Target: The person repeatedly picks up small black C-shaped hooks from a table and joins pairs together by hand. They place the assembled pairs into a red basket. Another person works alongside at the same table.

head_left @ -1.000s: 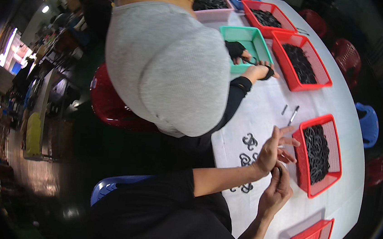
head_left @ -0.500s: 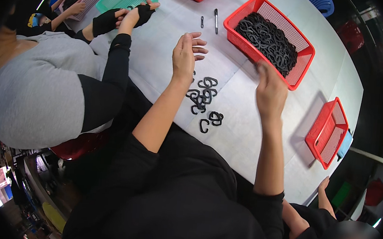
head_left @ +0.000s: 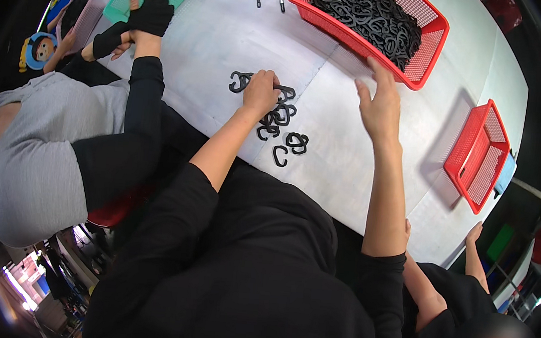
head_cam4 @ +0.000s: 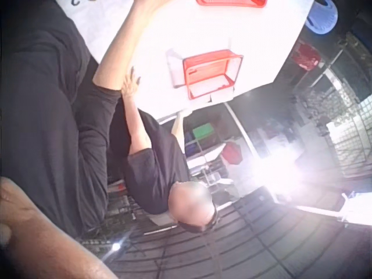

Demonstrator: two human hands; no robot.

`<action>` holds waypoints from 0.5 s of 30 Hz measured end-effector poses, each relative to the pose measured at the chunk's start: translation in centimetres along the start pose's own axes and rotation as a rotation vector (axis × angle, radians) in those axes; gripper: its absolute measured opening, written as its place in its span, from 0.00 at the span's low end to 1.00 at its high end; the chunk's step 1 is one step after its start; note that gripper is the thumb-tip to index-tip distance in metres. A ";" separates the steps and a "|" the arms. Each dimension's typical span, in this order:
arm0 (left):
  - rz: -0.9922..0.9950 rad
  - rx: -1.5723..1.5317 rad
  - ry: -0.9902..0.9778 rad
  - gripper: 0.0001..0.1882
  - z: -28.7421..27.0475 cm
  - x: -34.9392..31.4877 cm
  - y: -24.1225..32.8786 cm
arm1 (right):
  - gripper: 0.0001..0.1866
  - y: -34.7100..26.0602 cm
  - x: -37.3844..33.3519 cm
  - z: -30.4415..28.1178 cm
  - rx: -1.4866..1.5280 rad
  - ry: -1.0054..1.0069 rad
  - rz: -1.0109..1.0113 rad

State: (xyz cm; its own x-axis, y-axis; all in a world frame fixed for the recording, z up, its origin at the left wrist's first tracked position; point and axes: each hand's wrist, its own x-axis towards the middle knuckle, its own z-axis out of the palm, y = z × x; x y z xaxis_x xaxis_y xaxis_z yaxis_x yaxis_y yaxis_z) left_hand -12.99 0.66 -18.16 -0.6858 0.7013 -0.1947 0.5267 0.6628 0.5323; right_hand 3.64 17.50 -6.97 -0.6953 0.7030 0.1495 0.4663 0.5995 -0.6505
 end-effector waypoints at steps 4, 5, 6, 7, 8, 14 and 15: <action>-0.053 -0.163 -0.034 0.11 -0.2 0.6 -0.3 | 0.20 -0.2 -3.5 -0.1 0.081 -0.043 0.147; 0.017 -0.186 0.040 0.11 -0.4 0.5 -0.5 | 0.18 -0.1 -4.2 0.1 0.110 -0.032 0.149; -0.032 -0.340 -0.044 0.10 -0.9 0.6 0.0 | 0.17 0.0 -4.9 0.0 0.164 -0.040 0.172; -0.088 -0.497 -0.128 0.10 -1.9 0.4 0.9 | 0.16 0.0 -5.6 0.0 0.215 -0.051 0.192; -0.148 -0.652 -0.213 0.10 -2.8 0.3 2.0 | 0.16 -0.1 -6.2 0.2 0.266 -0.063 0.211; -0.157 -0.907 -0.522 0.10 -8.9 -5.1 10.6 | 0.13 -3.3 -7.5 -0.5 0.771 -0.020 0.421; -0.151 -0.937 -0.556 0.10 -9.3 -5.6 11.2 | 0.13 -3.7 -7.6 -0.9 0.855 -0.053 0.459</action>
State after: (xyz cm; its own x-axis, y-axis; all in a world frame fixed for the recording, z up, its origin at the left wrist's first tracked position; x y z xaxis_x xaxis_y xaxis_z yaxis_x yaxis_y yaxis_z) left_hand -7.89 1.69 -3.44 -0.2655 0.8062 -0.5287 -0.2947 0.4543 0.8407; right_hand 7.72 10.29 -5.04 -0.5785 0.7684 -0.2738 0.1576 -0.2240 -0.9618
